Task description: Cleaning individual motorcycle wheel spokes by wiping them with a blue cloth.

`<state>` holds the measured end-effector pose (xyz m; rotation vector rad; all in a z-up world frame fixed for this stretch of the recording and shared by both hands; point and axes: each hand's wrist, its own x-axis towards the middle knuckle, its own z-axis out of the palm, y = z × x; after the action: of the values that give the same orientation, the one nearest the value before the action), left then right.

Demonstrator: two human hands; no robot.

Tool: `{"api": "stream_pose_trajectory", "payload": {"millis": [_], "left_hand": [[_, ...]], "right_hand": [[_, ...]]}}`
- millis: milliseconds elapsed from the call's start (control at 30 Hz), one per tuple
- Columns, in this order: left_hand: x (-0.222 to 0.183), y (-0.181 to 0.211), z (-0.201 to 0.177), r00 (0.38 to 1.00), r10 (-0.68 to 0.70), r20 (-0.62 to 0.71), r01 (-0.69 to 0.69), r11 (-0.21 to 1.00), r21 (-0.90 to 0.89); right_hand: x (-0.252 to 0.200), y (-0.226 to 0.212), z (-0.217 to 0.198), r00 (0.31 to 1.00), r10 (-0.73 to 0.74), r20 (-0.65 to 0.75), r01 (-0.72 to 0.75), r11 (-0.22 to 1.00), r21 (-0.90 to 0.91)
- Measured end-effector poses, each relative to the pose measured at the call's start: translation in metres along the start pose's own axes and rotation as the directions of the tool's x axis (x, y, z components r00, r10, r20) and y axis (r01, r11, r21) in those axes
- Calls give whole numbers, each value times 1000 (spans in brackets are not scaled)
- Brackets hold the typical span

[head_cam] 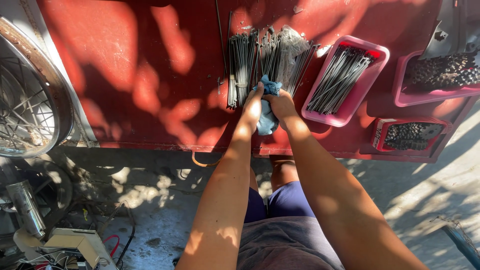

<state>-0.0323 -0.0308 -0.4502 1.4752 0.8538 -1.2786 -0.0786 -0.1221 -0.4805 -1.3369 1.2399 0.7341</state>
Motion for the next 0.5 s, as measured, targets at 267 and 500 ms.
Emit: {"api": "stream_pose_trajectory", "payload": {"millis": [267,500], "left_hand": [[2,-6,2,999,16,-52,-18,999,-38],[-4,-37,9,964,193,-182,-174,978,116]], "right_hand": [[2,1,-4,999,27,-32,-25,998,49],[-46,-5,-24,996,-87,-24,89,985,148]]}}
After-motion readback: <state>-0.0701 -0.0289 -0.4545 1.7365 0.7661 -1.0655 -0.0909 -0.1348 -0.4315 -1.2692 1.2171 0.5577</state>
